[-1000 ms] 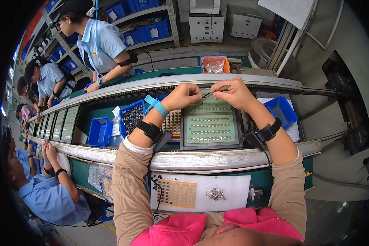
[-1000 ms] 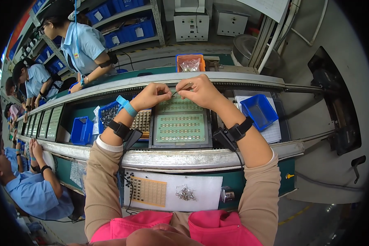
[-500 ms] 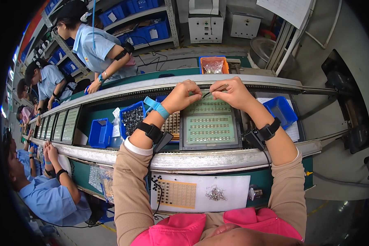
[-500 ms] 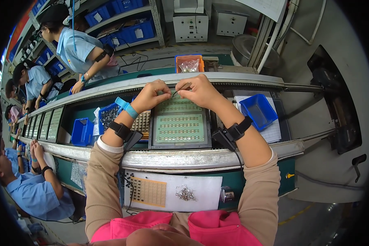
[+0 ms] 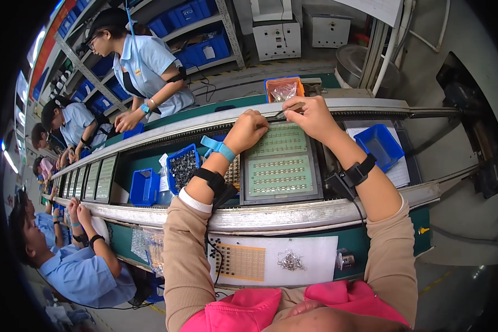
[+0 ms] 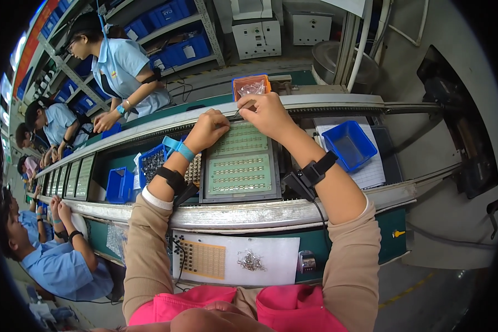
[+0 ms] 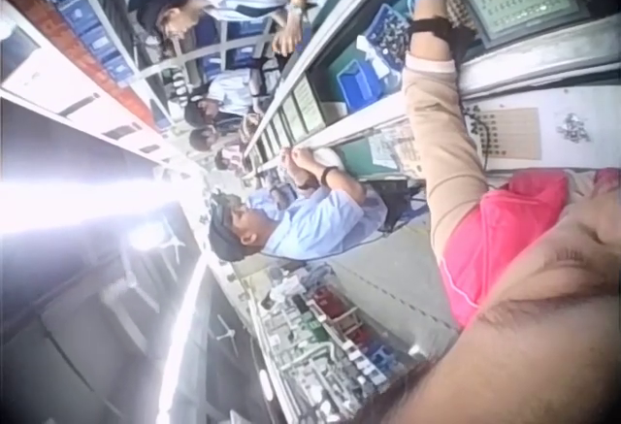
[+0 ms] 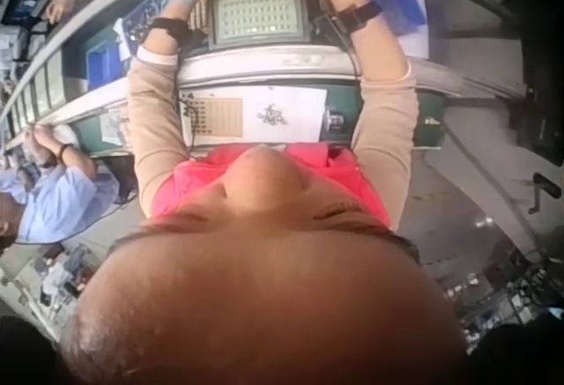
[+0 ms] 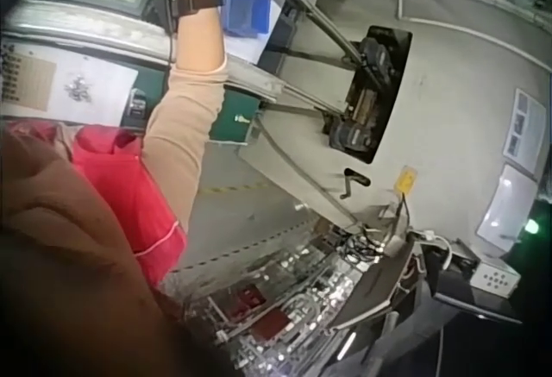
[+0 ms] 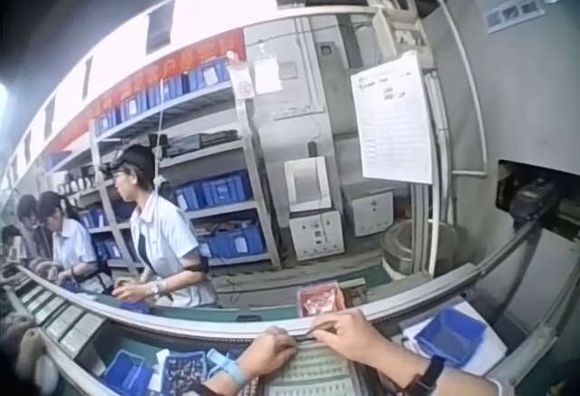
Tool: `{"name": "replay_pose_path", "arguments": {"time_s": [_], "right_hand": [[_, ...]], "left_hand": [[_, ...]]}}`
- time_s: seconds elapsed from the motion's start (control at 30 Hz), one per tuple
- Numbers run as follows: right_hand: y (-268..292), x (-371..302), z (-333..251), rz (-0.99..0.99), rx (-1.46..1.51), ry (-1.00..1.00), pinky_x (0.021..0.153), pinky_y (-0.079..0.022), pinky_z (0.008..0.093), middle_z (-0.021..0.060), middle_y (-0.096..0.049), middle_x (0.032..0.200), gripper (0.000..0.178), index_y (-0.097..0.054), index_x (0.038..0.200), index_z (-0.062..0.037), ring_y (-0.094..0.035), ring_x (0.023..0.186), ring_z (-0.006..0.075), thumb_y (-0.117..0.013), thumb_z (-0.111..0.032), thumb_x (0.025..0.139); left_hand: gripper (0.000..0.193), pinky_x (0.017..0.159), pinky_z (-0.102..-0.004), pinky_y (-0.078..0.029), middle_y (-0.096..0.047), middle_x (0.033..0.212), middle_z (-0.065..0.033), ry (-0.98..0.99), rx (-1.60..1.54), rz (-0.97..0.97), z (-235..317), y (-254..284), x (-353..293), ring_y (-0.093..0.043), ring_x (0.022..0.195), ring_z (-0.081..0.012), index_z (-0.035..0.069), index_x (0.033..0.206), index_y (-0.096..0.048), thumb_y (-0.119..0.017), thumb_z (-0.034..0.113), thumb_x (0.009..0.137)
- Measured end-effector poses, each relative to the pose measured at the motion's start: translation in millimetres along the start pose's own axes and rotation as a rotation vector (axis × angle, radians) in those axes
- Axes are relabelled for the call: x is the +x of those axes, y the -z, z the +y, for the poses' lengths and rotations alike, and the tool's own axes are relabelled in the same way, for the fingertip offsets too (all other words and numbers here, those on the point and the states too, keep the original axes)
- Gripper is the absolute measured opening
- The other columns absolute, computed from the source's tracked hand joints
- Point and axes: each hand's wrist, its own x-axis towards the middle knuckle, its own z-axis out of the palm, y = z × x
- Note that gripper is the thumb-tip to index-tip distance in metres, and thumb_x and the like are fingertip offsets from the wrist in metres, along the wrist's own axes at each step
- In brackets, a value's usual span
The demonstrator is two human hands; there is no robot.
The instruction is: The person picks up small components from a white pad using tweezers and places them onto a green circuit board. They repeat this process, occasionally using the tweezers to nudge or reposition the components into specific slots on the board.
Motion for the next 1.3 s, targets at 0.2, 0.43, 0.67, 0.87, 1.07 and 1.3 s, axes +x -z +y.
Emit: {"name": "replay_pose_path", "arguments": {"time_s": [0.2, 0.43, 0.67, 0.87, 1.07, 1.3], "right_hand": [[0, -1, 0, -0.007, -0.014, 0.024, 0.060, -0.049, 0.0242, 0.0122, -0.066, 0.070, 0.012, -0.063, 0.084, 0.0038, -0.063, 0.063, 0.0134, -0.062, -0.003, 0.074], [-1, -1, 0, -0.027, -0.028, 0.018, 0.060, -0.050, 0.0239, 0.0100, -0.067, 0.072, 0.013, -0.064, 0.086, 0.0053, -0.062, 0.066, 0.0104, -0.063, -0.002, 0.075], [-2, 1, -2, -0.028, -0.021, 0.017, 0.059, -0.049, 0.0238, 0.0096, -0.066, 0.070, 0.012, -0.064, 0.085, 0.0053, -0.062, 0.064, 0.0103, -0.063, -0.002, 0.075], [-3, -3, -5, -0.025, -0.040, 0.045, 0.058, -0.048, 0.0238, 0.0090, -0.066, 0.069, 0.011, -0.064, 0.084, 0.0052, -0.061, 0.062, 0.0098, -0.063, -0.002, 0.075], [8, -7, -19, 0.016, -0.040, 0.024, 0.059, -0.049, 0.0233, 0.0071, -0.065, 0.070, 0.011, -0.063, 0.084, 0.0048, -0.061, 0.063, 0.0100, -0.064, -0.001, 0.075], [25, -53, -130, -0.231, 0.312, -0.164, 0.064, -0.050, 0.0239, 0.0080, -0.065, 0.085, 0.014, -0.063, 0.087, 0.0028, -0.063, 0.071, 0.0134, -0.065, 0.001, 0.074]], "left_hand": [[0.004, 0.072, -0.0369, -0.046, -0.061, 0.075, -0.0116, 0.038, -0.013, 0.000, 0, -4, 1, -0.055, 0.078, -0.0296, 0.001, 0.072, -0.064, -0.065, 0.003, 0.068], [0.007, 0.068, -0.0351, -0.046, -0.062, 0.075, -0.0115, -0.021, 0.031, -0.002, -1, -4, 3, -0.055, 0.076, -0.0277, 0.000, 0.074, -0.064, -0.067, 0.001, 0.067], [0.006, 0.073, -0.0372, -0.046, -0.061, 0.076, -0.0127, -0.023, 0.030, -0.023, -1, -1, 3, -0.056, 0.079, -0.0299, 0.000, 0.074, -0.065, -0.065, 0.003, 0.068], [0.008, 0.074, -0.0377, -0.047, -0.061, 0.076, -0.0132, -0.041, 0.077, -0.054, 1, -1, -1, -0.056, 0.080, -0.0299, 0.001, 0.076, -0.066, -0.064, 0.002, 0.068], [0.014, 0.075, -0.0372, -0.047, -0.063, 0.079, -0.0151, -0.031, 0.023, -0.052, -2, 3, -6, -0.057, 0.080, -0.0314, 0.001, 0.081, -0.067, -0.063, 0.001, 0.068], [0.015, 0.074, -0.0348, -0.049, -0.065, 0.083, -0.0169, 0.022, -0.103, -0.044, -33, 6, -14, -0.062, 0.079, -0.0285, 0.002, 0.086, -0.068, -0.059, 0.004, 0.074]]}}
